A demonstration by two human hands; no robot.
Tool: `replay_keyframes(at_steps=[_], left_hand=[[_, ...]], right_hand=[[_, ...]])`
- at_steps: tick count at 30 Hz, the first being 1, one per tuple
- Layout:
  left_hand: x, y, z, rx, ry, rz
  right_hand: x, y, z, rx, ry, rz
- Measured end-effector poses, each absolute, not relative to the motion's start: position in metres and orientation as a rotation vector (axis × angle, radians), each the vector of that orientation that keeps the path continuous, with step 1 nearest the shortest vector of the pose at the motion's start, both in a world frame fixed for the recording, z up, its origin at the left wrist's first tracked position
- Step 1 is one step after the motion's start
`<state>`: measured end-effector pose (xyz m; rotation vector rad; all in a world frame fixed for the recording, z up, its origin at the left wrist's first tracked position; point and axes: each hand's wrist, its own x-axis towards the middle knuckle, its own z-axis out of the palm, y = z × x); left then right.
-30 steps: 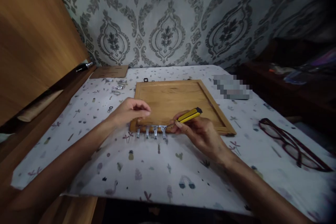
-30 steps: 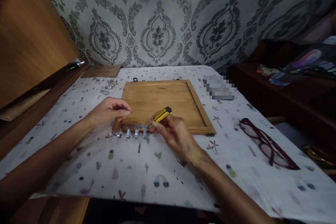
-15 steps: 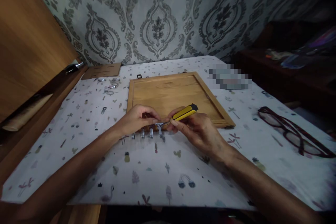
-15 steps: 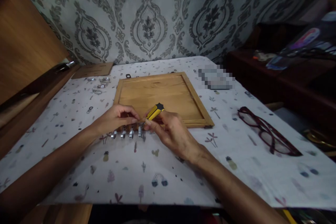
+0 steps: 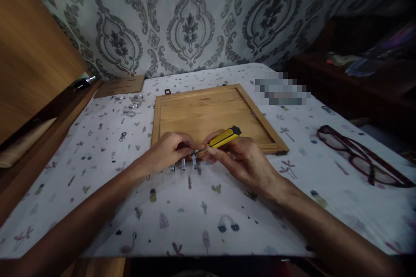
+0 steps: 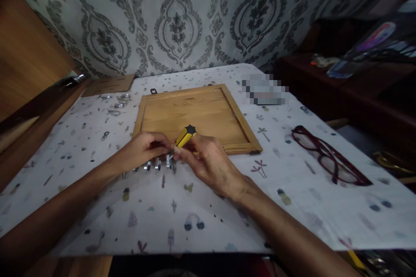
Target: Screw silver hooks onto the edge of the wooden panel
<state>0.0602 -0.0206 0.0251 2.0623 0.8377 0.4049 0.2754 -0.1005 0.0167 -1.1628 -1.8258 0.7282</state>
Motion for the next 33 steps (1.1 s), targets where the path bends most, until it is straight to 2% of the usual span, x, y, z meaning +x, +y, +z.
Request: replay_keyframes(at_steps=[33], left_hand=[[0.065,-0.025,0.027,2.192,0.883,0.385]], right_hand=[[0.274,-0.101,0.015,-1.125,-1.833,0.704]])
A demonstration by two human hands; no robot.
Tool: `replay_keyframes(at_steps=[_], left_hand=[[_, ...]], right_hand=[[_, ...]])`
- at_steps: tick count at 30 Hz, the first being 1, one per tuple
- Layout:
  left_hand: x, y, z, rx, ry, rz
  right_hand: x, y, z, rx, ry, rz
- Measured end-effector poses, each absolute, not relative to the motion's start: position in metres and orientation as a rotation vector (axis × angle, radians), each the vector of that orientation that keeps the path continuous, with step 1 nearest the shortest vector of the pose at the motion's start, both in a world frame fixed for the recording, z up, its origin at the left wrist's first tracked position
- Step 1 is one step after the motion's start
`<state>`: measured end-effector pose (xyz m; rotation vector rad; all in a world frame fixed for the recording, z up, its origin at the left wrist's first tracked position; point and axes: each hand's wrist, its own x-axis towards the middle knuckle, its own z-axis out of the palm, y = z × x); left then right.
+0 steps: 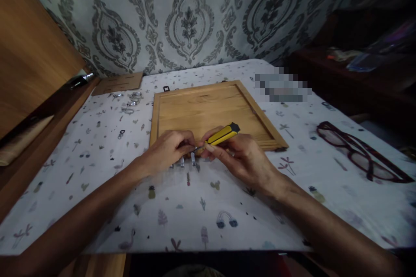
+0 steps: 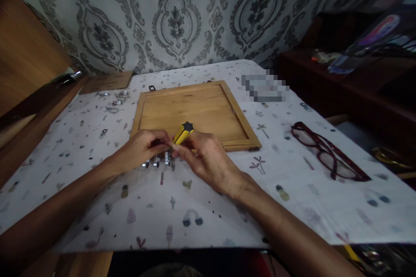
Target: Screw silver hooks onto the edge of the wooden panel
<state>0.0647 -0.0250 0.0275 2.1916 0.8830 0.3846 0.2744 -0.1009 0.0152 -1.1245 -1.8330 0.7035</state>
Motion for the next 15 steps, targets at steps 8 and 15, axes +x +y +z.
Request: replay_keyframes(at_steps=[8,15], left_hand=[[0.0637,-0.0246,0.0266,2.299,0.822,0.418],[0.0632,-0.0252,0.0254,2.344,0.797,0.466]], right_hand=[[0.2739,-0.1018,0.0198,-1.122,-1.835,0.722],[0.2754,-0.1013,0.0176,-1.120,-1.852,0.708]])
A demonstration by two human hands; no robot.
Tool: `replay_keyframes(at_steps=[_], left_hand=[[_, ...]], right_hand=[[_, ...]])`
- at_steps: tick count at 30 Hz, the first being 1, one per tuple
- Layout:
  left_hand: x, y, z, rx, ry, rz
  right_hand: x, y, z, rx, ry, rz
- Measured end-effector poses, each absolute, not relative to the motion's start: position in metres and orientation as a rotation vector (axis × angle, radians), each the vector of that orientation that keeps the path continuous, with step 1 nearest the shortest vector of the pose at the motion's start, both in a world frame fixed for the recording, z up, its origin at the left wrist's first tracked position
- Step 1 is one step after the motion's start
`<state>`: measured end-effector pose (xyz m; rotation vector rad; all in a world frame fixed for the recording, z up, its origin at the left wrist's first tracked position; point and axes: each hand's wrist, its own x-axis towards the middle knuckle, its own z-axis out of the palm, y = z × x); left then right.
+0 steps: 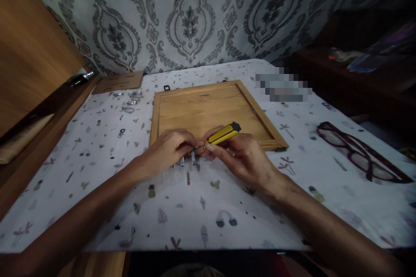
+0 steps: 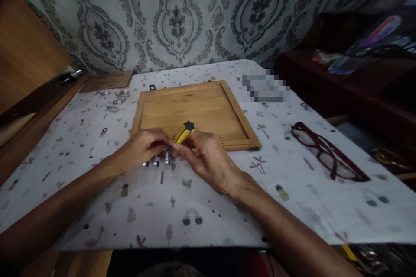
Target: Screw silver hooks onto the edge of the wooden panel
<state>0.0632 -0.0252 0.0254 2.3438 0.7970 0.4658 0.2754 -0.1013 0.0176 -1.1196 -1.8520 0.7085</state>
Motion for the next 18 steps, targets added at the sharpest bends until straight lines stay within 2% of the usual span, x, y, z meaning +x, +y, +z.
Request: replay_keyframes(at_steps=[11,18], left_hand=[[0.059,-0.022,0.034,2.273,0.756,0.468],[0.037,-0.024,0.042,2.462,0.847,0.445]], right_hand=[[0.275,-0.101,0.019,-1.142,-1.853,0.700],[0.272,-0.101,0.020,-1.116,-1.813,0.717]])
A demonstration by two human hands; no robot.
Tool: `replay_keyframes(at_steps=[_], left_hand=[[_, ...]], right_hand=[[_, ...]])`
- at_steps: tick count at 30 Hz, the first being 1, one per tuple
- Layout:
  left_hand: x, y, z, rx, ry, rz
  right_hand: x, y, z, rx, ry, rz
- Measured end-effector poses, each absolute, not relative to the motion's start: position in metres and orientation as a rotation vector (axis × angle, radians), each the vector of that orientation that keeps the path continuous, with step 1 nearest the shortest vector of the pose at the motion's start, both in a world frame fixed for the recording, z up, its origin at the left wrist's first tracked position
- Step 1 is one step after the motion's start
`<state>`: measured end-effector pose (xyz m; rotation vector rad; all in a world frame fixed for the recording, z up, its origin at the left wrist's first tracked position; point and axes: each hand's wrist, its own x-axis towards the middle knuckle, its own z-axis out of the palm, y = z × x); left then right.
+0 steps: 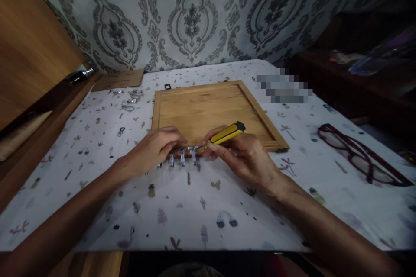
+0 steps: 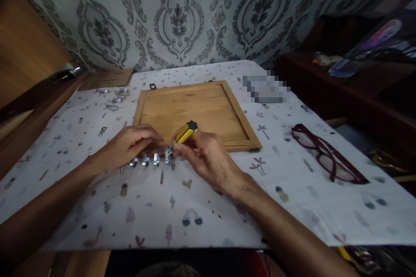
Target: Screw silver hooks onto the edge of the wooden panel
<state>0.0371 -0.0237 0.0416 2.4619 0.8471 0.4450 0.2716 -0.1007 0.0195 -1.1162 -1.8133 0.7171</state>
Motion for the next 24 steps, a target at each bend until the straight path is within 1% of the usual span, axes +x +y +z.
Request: replay_keyframes(at_steps=[4,8,15,24], left_hand=[[0.027,-0.028,0.035,2.534,0.692,0.371],[0.023,-0.030,0.029,2.620,0.610,0.372],[0.025,-0.030,0.028,2.771,0.596,0.319],[0.028,-0.030,0.029,2.811,0.613,0.303]], right_hand=[[0.272,-0.102,0.021,-1.131,-1.807,0.738],[0.273,-0.102,0.021,-1.132,-1.806,0.730],[0.273,-0.102,0.020,-1.135,-1.789,0.732],[0.271,-0.102,0.020,-1.125,-1.783,0.748]])
